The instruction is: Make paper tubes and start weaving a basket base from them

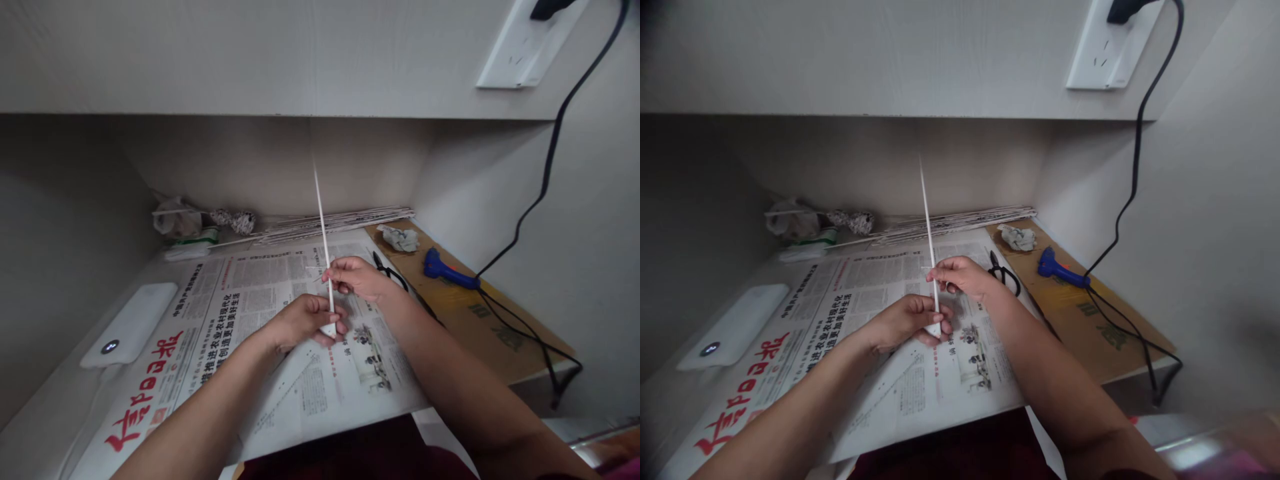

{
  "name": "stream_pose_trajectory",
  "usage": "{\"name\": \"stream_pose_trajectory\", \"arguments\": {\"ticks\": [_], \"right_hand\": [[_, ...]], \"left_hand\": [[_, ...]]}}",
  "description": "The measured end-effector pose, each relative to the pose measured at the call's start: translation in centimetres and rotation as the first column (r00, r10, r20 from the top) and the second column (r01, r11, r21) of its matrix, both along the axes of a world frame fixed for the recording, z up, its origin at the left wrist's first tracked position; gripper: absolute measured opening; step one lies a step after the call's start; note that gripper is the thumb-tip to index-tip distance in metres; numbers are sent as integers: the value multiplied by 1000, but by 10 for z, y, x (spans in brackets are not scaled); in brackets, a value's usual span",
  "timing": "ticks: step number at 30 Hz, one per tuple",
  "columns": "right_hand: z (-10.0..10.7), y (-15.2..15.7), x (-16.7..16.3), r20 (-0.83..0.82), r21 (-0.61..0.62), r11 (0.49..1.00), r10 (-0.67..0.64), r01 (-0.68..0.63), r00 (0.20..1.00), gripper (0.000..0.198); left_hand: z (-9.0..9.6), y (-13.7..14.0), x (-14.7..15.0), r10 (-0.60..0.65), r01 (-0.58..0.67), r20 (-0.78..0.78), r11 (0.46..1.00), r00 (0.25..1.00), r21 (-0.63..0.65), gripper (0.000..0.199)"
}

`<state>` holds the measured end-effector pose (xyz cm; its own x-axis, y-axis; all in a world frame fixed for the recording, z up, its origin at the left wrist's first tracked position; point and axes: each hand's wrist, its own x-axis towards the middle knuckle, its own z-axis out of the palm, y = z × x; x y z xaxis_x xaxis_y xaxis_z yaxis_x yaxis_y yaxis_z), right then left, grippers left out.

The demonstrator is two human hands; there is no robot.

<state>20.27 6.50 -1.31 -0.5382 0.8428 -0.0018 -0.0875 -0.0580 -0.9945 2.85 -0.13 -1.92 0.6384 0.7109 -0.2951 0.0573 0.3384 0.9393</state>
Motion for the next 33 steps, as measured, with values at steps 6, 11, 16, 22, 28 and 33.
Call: {"name": "stream_pose_trajectory", "arguments": {"ticks": [6,11,16,22,28,33], "right_hand": [[3,-1,-4,20,41,996,-78,77,997,30],[3,-2,0,-11,4,1000,9,-9,1000,34],[1,1,0,-10,-10,999,-54,54,999,33],[4,0,-2,-8,-8,989,-151,151,989,34],[2,2,6,34,-9,1000,19,-19,999,34],[-1,5,6,3,-22,996,-85,85,996,33]], "left_hand": [[-4,1,0,34,-34,18,999,999,6,32],[-3,2,-1,8,-8,-11,1000,1000,14,32],[-7,3,0,2,-2,-18,1000,1000,23,32],[-8,2,-1,3,-2,-34,1000,999,27,32],[-2,1,-1,-8,9,-71,1000,997,6,30],[-3,3,-4,-19,20,-79,1000,997,12,31]]}}
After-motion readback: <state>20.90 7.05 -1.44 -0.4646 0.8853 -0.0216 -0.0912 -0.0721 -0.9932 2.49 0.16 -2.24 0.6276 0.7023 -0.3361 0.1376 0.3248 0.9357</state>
